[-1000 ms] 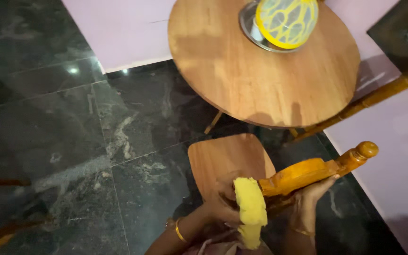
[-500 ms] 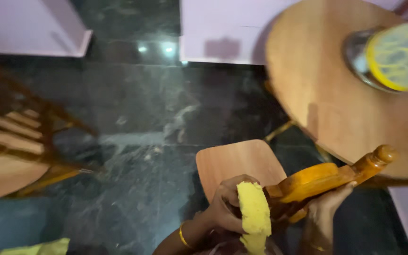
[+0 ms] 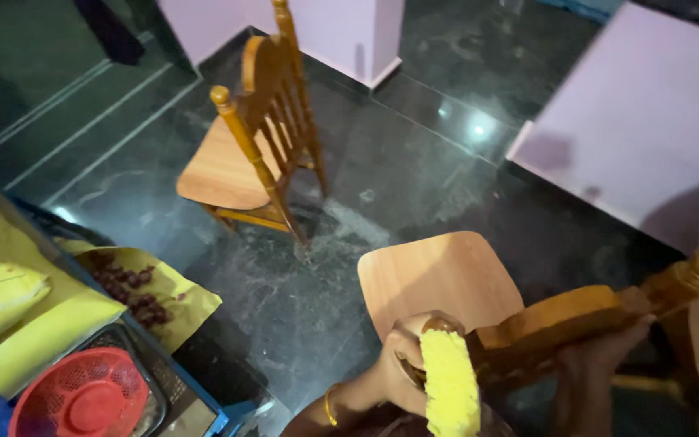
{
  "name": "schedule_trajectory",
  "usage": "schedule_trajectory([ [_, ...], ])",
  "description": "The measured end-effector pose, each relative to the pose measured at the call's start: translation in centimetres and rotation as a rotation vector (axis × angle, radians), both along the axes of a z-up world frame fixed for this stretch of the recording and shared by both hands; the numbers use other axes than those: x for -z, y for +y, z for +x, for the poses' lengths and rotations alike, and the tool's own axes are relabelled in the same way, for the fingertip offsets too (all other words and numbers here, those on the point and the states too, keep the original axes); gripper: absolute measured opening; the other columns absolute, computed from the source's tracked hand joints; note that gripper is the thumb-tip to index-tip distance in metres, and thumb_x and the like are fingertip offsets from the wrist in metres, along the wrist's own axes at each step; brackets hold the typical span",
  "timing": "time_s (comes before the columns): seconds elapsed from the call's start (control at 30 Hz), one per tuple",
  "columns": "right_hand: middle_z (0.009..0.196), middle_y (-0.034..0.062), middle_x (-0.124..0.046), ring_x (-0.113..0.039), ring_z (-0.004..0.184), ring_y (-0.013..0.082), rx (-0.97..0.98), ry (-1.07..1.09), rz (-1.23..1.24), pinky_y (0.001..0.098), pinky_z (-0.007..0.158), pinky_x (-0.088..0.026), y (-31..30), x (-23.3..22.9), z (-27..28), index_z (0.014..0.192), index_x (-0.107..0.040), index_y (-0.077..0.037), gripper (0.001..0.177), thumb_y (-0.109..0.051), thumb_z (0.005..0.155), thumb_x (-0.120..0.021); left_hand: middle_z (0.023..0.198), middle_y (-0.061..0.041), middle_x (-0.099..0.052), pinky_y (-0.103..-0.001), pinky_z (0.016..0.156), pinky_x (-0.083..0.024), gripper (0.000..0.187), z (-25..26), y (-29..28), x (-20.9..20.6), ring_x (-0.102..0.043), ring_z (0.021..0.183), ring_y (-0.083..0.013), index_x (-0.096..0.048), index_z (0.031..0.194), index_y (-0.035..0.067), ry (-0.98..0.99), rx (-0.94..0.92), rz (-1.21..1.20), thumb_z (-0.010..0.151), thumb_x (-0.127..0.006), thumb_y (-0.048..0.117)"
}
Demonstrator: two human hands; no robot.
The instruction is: The person wipes a round wooden table and a wooden chair using a yellow cloth.
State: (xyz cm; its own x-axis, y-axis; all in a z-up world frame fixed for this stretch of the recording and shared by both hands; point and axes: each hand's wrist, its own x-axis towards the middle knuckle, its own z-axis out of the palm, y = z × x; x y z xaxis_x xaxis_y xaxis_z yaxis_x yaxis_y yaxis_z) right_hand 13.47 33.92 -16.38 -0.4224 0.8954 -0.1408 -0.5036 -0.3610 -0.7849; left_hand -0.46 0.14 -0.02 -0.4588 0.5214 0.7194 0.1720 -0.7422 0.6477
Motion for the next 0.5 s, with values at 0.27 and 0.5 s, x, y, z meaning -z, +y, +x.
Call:
schedule_trajectory([
  [0.27, 0.136, -0.0008, -0.060, -0.058, 0.125, 0.0214, -0.303, 0.045, 0.030, 0.0412, 0.111, -0.046, 6.6, 3.7, -18.4, 0.146, -0.052, -0.024, 0.068, -0.074, 0.104, -0.033, 0.101, -0.021, -0.066, -0.040, 0.079, -0.055, 0.037, -7.1, 3.0, 0.9, -0.068, 0.093, -0.0315, -0.057, 0.091, 0.010, 0.071, -0.340, -0.076, 0.079, -0.090, 0.020],
  [0.5, 0.149, 0.0020, -0.053, -0.050, 0.135, 0.0240, -0.445, -0.137, -0.051, 0.0428, 0.115, -0.038, 11.2, 0.1, -33.0, 0.148, -0.048, -0.023, 0.075, -0.076, 0.098, -0.029, 0.100, -0.020, -0.069, -0.037, 0.077, -0.055, 0.043, -13.8, 10.7, 1.6, -0.070, 0.089, -0.0290, -0.054, 0.089, 0.010, 0.029, -0.560, -0.048, 0.080, -0.096, 0.015],
])
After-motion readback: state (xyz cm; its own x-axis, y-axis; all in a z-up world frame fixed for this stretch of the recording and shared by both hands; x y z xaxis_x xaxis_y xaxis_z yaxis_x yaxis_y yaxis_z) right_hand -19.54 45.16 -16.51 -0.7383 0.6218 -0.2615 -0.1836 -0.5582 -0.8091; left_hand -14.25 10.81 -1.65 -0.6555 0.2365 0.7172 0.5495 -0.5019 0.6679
